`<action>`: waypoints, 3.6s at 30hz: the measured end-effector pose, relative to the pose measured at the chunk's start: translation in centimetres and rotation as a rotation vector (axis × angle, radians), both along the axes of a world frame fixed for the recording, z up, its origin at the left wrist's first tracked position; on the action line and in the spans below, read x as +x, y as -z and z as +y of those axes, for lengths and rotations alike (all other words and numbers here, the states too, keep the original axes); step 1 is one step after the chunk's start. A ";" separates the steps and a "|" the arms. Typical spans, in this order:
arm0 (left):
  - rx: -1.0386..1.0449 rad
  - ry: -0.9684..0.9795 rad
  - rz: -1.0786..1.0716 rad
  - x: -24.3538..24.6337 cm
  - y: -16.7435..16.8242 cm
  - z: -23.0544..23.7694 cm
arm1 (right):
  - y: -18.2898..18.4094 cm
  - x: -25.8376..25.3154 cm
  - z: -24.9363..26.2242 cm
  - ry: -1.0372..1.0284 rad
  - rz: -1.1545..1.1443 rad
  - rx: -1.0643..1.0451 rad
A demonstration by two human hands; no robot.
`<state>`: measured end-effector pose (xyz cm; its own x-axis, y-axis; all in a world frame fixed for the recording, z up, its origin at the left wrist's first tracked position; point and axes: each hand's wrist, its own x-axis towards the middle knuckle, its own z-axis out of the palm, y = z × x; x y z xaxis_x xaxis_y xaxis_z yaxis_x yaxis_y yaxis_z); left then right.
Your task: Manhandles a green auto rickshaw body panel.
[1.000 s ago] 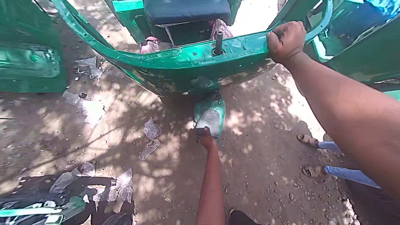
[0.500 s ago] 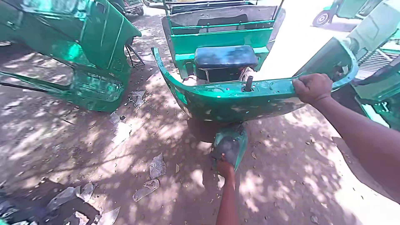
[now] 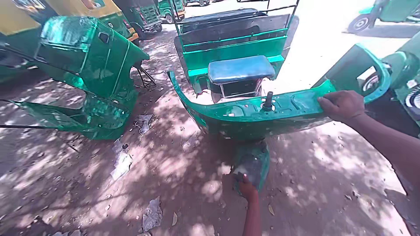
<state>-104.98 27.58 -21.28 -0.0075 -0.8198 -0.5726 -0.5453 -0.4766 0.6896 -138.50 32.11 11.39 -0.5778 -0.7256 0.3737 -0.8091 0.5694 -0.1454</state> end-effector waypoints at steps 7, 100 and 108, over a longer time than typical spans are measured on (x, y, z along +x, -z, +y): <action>0.096 -0.017 0.039 -15.9 -0.2 -7.0 | 0.0 -17.2 -7.0 -0.054 0.010 -0.006; 0.025 -0.739 0.646 -124.4 -4.0 -192.2 | -5.2 -101.6 -213.7 -0.301 0.007 0.231; 0.034 -0.599 0.520 -118.3 -5.4 -209.1 | -6.5 -106.8 -225.3 -0.211 -0.069 0.311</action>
<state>-223.31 -181.54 -15.90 0.1562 -0.7508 -0.6418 0.1989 -0.6126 0.7650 -245.32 -193.20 17.92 -0.4200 -0.9037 0.0829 -0.9074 0.4172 -0.0499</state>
